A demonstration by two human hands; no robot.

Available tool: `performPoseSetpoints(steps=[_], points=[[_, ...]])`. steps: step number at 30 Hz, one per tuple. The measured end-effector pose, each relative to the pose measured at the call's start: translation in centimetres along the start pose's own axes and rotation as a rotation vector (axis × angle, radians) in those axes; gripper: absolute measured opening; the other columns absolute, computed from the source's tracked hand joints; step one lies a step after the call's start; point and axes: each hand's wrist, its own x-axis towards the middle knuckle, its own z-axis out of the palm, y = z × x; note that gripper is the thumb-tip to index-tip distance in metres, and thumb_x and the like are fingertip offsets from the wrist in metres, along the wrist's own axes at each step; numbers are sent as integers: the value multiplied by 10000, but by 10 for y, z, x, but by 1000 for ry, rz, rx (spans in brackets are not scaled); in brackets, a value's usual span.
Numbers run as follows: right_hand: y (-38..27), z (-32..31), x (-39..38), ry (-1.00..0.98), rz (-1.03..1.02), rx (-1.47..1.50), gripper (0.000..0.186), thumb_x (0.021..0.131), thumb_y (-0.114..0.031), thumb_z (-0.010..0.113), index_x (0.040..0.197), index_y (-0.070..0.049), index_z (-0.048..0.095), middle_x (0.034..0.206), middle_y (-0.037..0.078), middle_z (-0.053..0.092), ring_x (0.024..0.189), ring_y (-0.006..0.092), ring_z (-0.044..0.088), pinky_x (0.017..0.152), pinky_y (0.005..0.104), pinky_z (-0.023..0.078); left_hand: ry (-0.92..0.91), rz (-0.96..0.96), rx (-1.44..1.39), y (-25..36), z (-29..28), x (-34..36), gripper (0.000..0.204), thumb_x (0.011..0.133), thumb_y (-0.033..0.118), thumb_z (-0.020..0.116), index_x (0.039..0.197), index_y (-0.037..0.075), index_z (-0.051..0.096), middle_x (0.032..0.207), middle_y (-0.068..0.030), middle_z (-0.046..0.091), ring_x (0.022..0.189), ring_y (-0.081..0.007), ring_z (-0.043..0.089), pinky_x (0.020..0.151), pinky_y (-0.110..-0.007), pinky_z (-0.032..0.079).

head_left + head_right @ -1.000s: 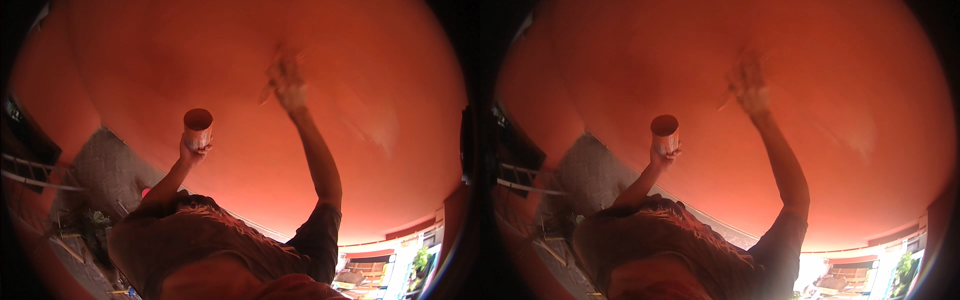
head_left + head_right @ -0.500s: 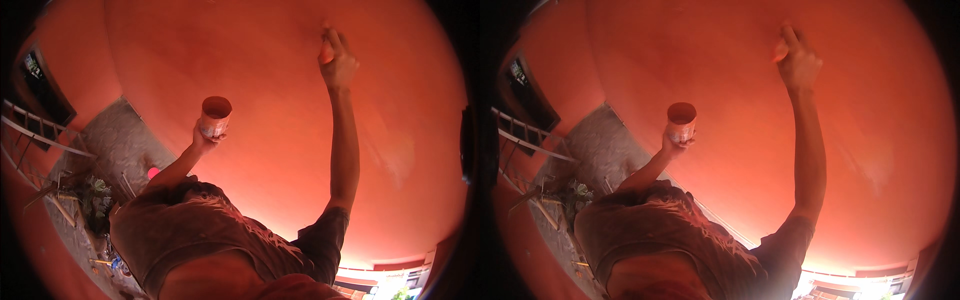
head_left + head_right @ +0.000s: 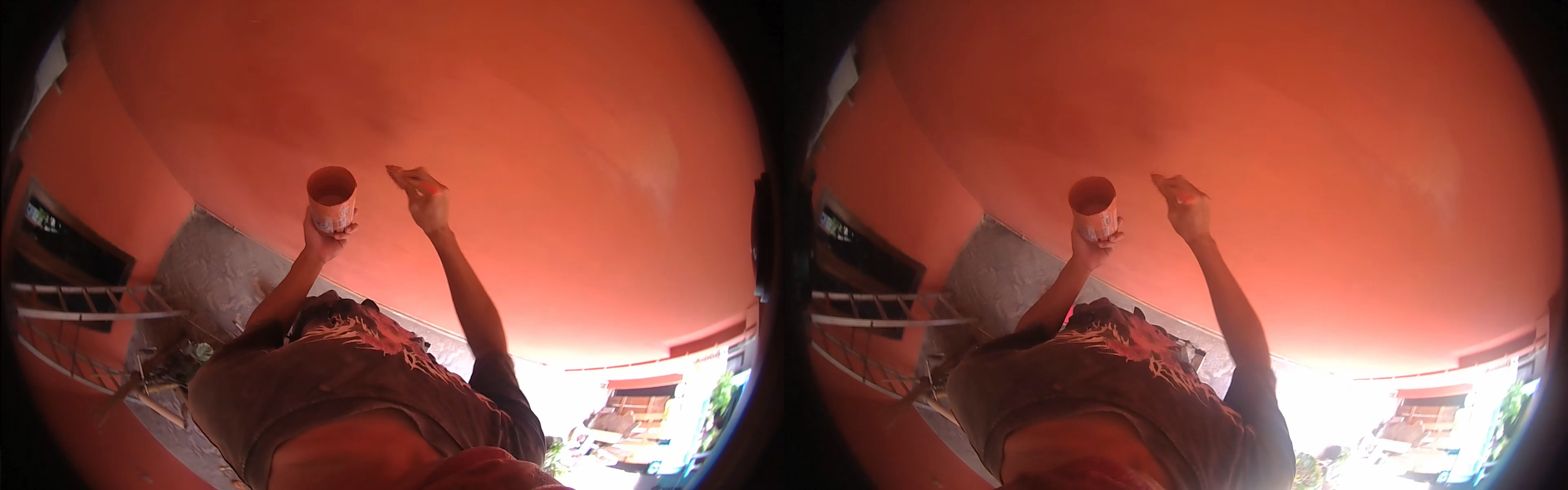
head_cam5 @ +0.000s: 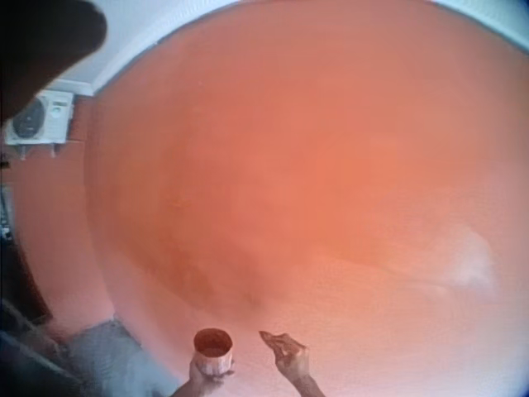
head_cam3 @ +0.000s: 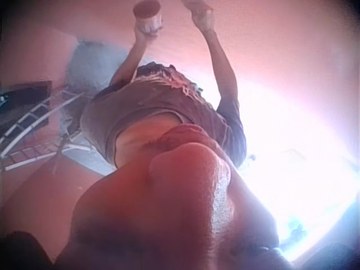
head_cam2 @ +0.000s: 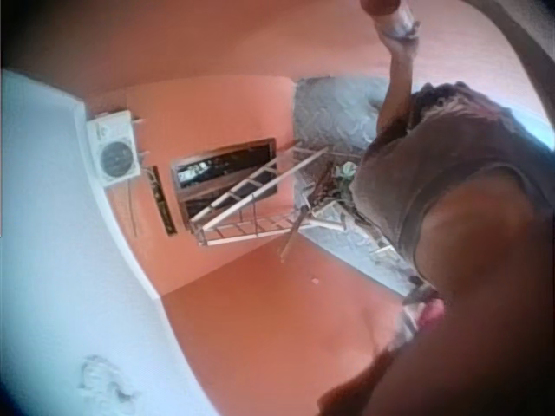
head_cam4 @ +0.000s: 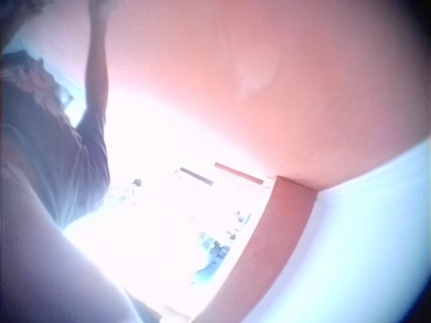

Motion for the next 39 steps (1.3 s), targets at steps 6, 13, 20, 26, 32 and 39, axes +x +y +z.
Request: performPoseSetpoints(steps=[6,13,20,26,32,39], points=[[-59,-43,-19,596,549,719,205,977,-149,650,1117,-19,576,996,81,618,877,166,655,790,363,628,-52,-233,-33,9,27,3,647,927,577,542,1330,72,518,1154,-203,570,776,-263,521,470,-212,512],[-154,-73,-14,531,490,471,281,914,-164,732,1090,-6,579,957,116,680,809,175,681,614,295,566,-141,-516,-84,-11,9,6,664,934,568,527,1365,65,490,1203,-198,556,781,-268,535,473,-219,525],[-205,-65,-18,247,620,372,179,912,-17,690,1064,38,614,932,122,686,770,184,700,622,289,610,-88,-714,120,-25,15,7,847,894,750,360,1296,28,544,1056,-155,631,692,-257,572,427,-262,459],[-208,-83,-22,124,646,214,143,913,-45,716,1003,60,680,913,90,685,764,173,698,613,285,610,-182,-756,150,-56,35,23,803,921,715,350,1303,37,546,1082,-161,648,723,-235,615,437,-268,466],[-196,-74,-26,-14,536,-124,157,858,-131,754,934,4,728,835,83,733,706,177,720,650,299,587,-47,-652,201,-87,52,24,669,989,628,371,1336,73,509,1061,-163,659,701,-213,660,502,-289,542],[-165,-90,-30,15,521,-211,138,804,2,739,939,4,713,815,61,726,676,122,707,585,250,559,-40,-687,167,-106,43,29,702,994,661,339,1325,67,515,1139,-177,637,720,-199,677,466,-272,536]])
